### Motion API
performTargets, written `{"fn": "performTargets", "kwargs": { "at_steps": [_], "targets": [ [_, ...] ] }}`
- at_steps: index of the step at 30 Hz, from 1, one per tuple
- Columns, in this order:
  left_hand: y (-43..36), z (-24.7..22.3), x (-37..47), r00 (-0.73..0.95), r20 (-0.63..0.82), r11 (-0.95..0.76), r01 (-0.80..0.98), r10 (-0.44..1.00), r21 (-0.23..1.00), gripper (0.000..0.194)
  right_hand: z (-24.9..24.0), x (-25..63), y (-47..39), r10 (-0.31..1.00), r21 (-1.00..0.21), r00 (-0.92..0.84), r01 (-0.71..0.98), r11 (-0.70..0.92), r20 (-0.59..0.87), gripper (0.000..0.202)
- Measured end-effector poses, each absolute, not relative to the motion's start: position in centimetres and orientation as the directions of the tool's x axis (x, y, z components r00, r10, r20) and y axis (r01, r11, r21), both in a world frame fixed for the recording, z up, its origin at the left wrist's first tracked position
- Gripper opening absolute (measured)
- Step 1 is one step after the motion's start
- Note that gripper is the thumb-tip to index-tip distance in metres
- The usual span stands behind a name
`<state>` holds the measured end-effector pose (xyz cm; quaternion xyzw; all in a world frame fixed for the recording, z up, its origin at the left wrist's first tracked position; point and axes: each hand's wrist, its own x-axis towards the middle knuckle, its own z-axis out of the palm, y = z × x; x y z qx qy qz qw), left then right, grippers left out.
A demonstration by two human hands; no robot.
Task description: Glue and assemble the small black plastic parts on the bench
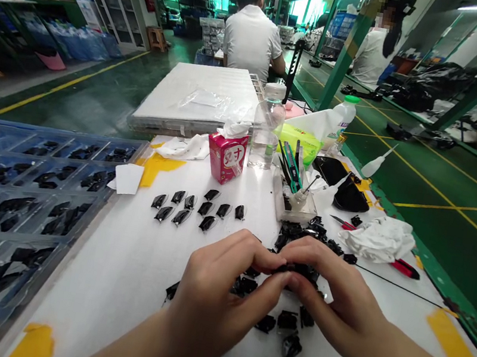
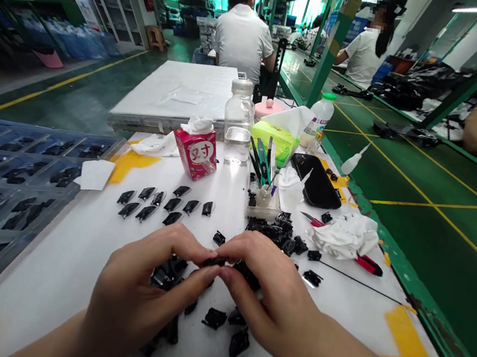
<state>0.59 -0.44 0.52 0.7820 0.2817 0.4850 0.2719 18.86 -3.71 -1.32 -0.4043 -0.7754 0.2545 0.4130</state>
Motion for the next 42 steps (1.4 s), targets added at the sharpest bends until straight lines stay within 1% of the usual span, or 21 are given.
{"fn": "performTargets", "kwargs": {
  "at_steps": [5,7,10,16,23,26,32,35,37,42],
  "targets": [
    [-0.2,0.6,0.7,0.395,0.601,-0.702,0.194,0.695,0.685,0.010,-1.3,19.1,-3.9,0.804,-0.708,-0.247,0.382,0.594,0.541,0.024],
    [-0.1,0.4,0.7,0.409,0.617,-0.726,0.198,0.672,0.658,0.010,-1.3,19.1,-3.8,0.798,-0.705,-0.250,0.374,0.602,0.549,0.024],
    [-0.1,0.1,0.7,0.414,0.631,-0.738,0.175,0.656,0.652,0.011,-1.3,19.1,-3.7,0.801,-0.712,-0.264,0.368,0.598,0.537,0.022],
    [-0.3,-0.2,0.8,0.434,0.572,-0.680,0.140,0.696,0.720,0.008,-1.3,19.2,-3.8,0.805,-0.727,-0.259,0.344,0.594,0.534,0.019],
    [-0.2,0.0,0.8,0.441,0.541,-0.649,0.137,0.716,0.748,0.009,-1.3,19.2,-3.6,0.808,-0.723,-0.233,0.362,0.589,0.541,0.017],
    [-0.2,0.2,0.7,0.443,0.504,-0.609,0.129,0.742,0.783,0.008,-1.3,19.3,-3.6,0.816,-0.726,-0.232,0.373,0.578,0.530,0.018],
    [-0.3,0.8,0.5,0.489,0.337,-0.413,0.054,0.805,0.909,0.012,-1.4,19.7,-4.0,0.805,-0.730,-0.241,0.339,0.594,0.542,0.027],
    [-0.2,1.1,0.4,0.501,0.249,-0.312,0.045,0.829,0.949,0.015,-1.3,19.9,-4.1,0.796,-0.726,-0.248,0.326,0.605,0.552,0.033],
    [-0.2,1.1,0.5,0.490,0.244,-0.303,0.045,0.837,0.952,0.014,-1.3,19.9,-4.2,0.787,-0.708,-0.262,0.342,0.618,0.559,0.036],
    [-0.4,1.1,0.7,0.447,0.315,-0.368,0.034,0.837,0.929,0.012,-1.2,19.8,-4.3,0.770,-0.668,-0.294,0.382,0.638,0.566,0.041]
  ]
}}
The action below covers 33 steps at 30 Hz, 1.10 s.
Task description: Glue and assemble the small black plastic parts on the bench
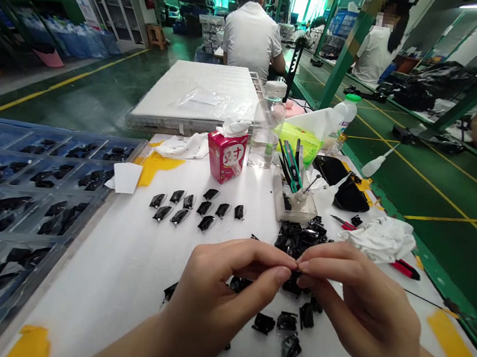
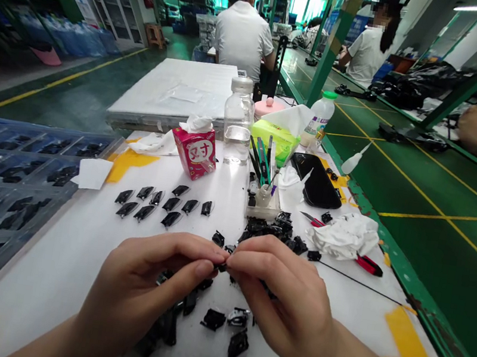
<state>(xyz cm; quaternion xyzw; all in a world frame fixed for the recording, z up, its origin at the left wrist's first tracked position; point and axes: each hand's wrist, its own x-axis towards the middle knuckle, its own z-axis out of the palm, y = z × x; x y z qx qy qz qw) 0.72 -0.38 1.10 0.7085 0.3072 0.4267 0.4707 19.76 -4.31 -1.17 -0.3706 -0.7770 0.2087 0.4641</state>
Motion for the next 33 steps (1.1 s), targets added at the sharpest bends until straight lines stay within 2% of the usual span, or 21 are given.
{"fn": "performTargets", "kwargs": {
  "at_steps": [4,10,14,18,21,24,26,27,28,30,33],
  "targets": [
    [-0.4,1.1,0.8,0.439,0.411,-0.471,0.032,0.799,0.881,0.014,-1.0,19.8,-4.4,0.760,-0.654,-0.303,0.388,0.649,0.575,0.039],
    [-0.7,0.0,0.9,0.393,0.581,-0.648,0.053,0.713,0.759,0.012,-1.3,19.5,-4.3,0.794,-0.698,-0.236,0.380,0.606,0.561,0.029],
    [-1.1,-0.5,0.8,0.386,0.604,-0.689,0.130,0.697,0.713,0.012,-1.6,19.1,-4.2,0.796,-0.706,-0.240,0.370,0.604,0.555,0.025],
    [-1.2,0.0,0.7,0.402,0.533,-0.637,0.186,0.744,0.749,0.012,-1.3,19.0,-3.8,0.800,-0.704,-0.254,0.382,0.599,0.543,0.021],
    [-0.8,0.5,0.6,0.335,0.357,-0.430,0.176,0.872,0.885,0.011,-0.4,20.3,-3.2,0.803,-0.652,-0.229,0.483,0.585,0.551,0.014],
    [0.0,0.7,0.6,0.332,-0.030,0.017,0.042,0.943,0.999,0.011,0.6,23.2,-2.5,0.880,-0.549,-0.122,0.740,0.389,0.458,0.005],
    [0.7,0.7,0.5,0.396,-0.238,0.292,-0.081,0.887,0.953,0.013,0.7,25.6,-2.4,0.961,-0.380,-0.128,0.900,0.216,0.245,0.014],
    [1.0,0.6,0.5,0.432,-0.299,0.390,-0.140,0.851,0.910,0.013,0.6,26.7,-2.5,0.980,-0.244,-0.150,0.953,0.179,0.134,0.016],
    [1.2,0.6,0.5,0.459,-0.337,0.463,-0.196,0.822,0.864,0.013,0.3,27.8,-2.6,0.984,-0.180,-0.163,0.968,0.174,0.074,0.014],
    [1.4,0.5,0.4,0.494,-0.393,0.566,-0.269,0.776,0.779,0.010,-0.6,29.5,-3.0,0.985,-0.097,-0.173,0.980,0.174,0.019,0.011],
    [1.5,0.5,0.4,0.512,-0.449,0.644,-0.307,0.732,0.700,0.006,-2.5,31.1,-3.2,0.983,-0.041,-0.185,0.982,0.184,-0.010,0.017]
  ]
}}
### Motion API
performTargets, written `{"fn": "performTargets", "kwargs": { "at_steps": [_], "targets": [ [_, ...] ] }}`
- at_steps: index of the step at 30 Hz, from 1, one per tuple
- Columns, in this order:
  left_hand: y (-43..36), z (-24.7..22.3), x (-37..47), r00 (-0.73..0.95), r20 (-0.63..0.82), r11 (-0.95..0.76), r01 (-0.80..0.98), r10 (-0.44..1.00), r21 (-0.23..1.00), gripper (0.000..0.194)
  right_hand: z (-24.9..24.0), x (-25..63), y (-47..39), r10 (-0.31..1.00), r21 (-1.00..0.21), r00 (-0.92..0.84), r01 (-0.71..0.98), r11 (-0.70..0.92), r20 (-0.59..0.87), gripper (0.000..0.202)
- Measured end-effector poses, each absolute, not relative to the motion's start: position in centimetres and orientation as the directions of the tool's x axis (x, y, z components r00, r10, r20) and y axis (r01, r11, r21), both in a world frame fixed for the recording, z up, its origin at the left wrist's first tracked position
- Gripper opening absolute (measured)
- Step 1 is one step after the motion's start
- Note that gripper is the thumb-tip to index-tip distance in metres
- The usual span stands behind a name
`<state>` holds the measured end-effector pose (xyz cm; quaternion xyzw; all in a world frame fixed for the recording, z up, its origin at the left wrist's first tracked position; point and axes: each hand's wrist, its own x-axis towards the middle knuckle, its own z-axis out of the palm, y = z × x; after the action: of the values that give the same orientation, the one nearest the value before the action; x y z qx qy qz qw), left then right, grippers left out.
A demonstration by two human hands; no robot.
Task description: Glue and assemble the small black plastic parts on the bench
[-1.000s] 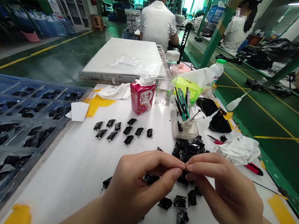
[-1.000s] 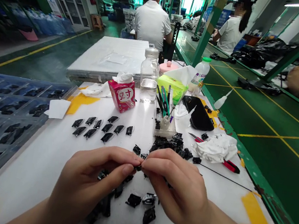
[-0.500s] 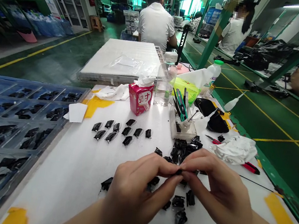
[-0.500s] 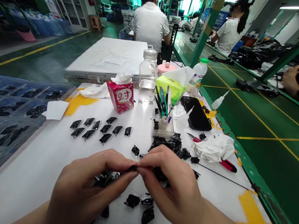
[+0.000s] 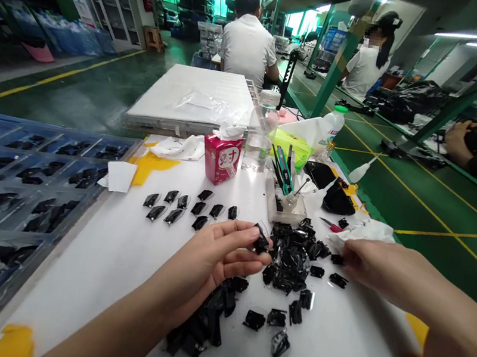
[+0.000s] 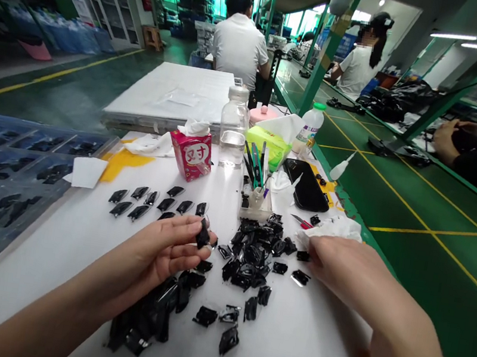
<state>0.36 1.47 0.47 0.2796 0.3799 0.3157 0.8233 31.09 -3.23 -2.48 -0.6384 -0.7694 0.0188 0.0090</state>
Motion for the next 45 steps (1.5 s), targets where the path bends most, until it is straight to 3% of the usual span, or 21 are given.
{"fn": "performTargets", "kwargs": {
  "at_steps": [7,12,14,16,18,22,27,30,34,38,45],
  "targets": [
    [1.3,0.5,0.4,0.534,-0.433,0.653,-0.337,0.726,0.678,0.011,-4.4,32.4,-2.4,0.969,-0.076,-0.244,0.968,0.241,-0.042,0.022],
    [1.2,0.6,0.7,0.514,-0.498,0.704,-0.368,0.699,0.608,0.018,-0.5,33.9,-2.6,0.935,-0.262,-0.342,0.914,0.309,-0.091,0.018],
    [1.1,0.5,0.8,0.530,-0.518,0.731,-0.359,0.672,0.581,0.017,1.1,34.5,-2.9,0.935,-0.408,-0.345,0.867,0.285,-0.080,0.014],
    [1.1,0.4,0.9,0.559,-0.504,0.737,-0.345,0.659,0.581,0.015,2.2,34.6,-3.2,0.955,-0.539,-0.297,0.808,0.238,-0.023,0.009],
    [1.1,0.3,1.0,0.584,-0.474,0.723,-0.317,0.658,0.613,0.009,2.7,33.9,-3.4,0.974,-0.586,-0.208,0.780,0.221,0.091,0.006],
    [0.7,0.3,1.1,0.538,-0.417,0.594,-0.205,0.733,0.778,0.019,2.8,29.7,-3.9,0.889,-0.493,-0.085,0.806,0.327,0.451,0.010],
    [-0.6,0.8,1.5,0.431,-0.169,0.182,0.010,0.887,0.983,0.014,2.2,22.6,-5.3,0.786,-0.343,-0.249,0.796,0.499,0.566,0.008],
    [-1.1,0.8,1.6,0.414,-0.050,0.010,0.097,0.909,0.995,0.012,1.3,20.7,-5.9,0.720,-0.196,-0.405,0.781,0.593,0.563,0.014],
    [-1.1,0.4,1.6,0.444,0.017,-0.086,0.136,0.896,0.987,0.011,0.4,20.3,-6.0,0.684,-0.078,-0.443,0.805,0.588,0.580,0.014],
    [-1.2,0.3,1.5,0.456,0.105,-0.190,0.146,0.884,0.971,0.009,0.2,20.3,-5.9,0.680,-0.051,-0.455,0.809,0.585,0.575,0.012],
    [-1.0,0.2,1.4,0.488,0.219,-0.349,0.193,0.845,0.917,0.010,0.2,20.3,-5.7,0.696,-0.106,-0.456,0.791,0.603,0.555,0.012]
  ]
}}
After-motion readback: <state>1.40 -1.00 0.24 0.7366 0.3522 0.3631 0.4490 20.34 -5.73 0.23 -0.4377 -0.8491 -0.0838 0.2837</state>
